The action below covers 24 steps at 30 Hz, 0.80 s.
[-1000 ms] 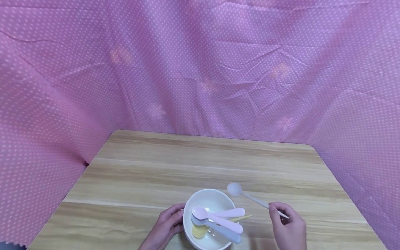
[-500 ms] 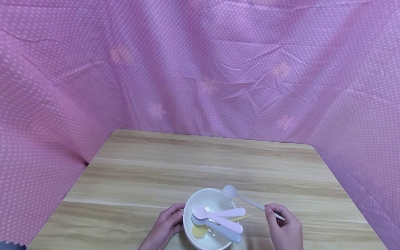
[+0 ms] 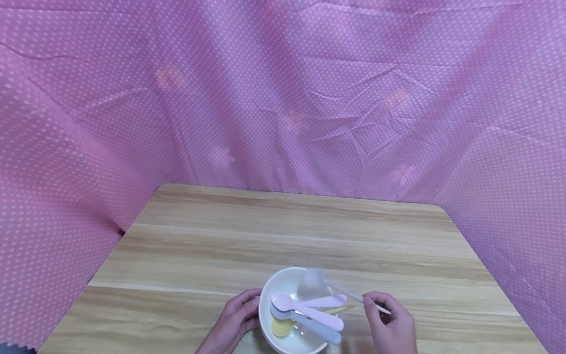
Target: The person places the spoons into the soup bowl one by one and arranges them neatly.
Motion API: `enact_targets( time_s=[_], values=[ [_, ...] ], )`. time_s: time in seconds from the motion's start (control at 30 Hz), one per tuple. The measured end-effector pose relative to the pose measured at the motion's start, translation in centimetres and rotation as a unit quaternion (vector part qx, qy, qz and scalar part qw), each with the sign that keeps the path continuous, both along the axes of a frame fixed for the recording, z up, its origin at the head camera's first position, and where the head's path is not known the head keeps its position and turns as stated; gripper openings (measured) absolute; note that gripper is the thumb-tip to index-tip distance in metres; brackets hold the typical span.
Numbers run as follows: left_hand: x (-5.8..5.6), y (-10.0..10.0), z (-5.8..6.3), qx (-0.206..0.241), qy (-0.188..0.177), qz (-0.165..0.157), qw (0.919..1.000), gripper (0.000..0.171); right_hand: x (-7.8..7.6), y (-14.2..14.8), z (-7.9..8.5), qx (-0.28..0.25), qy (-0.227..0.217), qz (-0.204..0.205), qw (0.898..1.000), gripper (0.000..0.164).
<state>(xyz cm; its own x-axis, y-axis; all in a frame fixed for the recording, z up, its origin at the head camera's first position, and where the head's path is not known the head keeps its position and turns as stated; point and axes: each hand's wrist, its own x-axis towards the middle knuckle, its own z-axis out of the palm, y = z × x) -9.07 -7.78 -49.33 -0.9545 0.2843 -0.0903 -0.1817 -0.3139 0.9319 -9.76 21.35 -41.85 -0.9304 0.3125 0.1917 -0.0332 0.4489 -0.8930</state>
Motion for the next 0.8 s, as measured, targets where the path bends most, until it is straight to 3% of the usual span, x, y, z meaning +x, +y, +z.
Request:
enact_targets(
  time_s=[0.53, 0.8],
  values=[
    [0.0, 0.0, -0.1, 0.000, 0.008, 0.001, 1.0000, 0.052, 0.9, -2.3, -1.1, -0.013, -0.030, 0.068, 0.997, 0.005],
    [0.1, 0.0, -0.1, 0.001, 0.008, -0.001, 1.0000, 0.051, 1.0, -2.7, -1.4, -0.016, -0.074, 0.086, 0.993, 0.004]
  ],
)
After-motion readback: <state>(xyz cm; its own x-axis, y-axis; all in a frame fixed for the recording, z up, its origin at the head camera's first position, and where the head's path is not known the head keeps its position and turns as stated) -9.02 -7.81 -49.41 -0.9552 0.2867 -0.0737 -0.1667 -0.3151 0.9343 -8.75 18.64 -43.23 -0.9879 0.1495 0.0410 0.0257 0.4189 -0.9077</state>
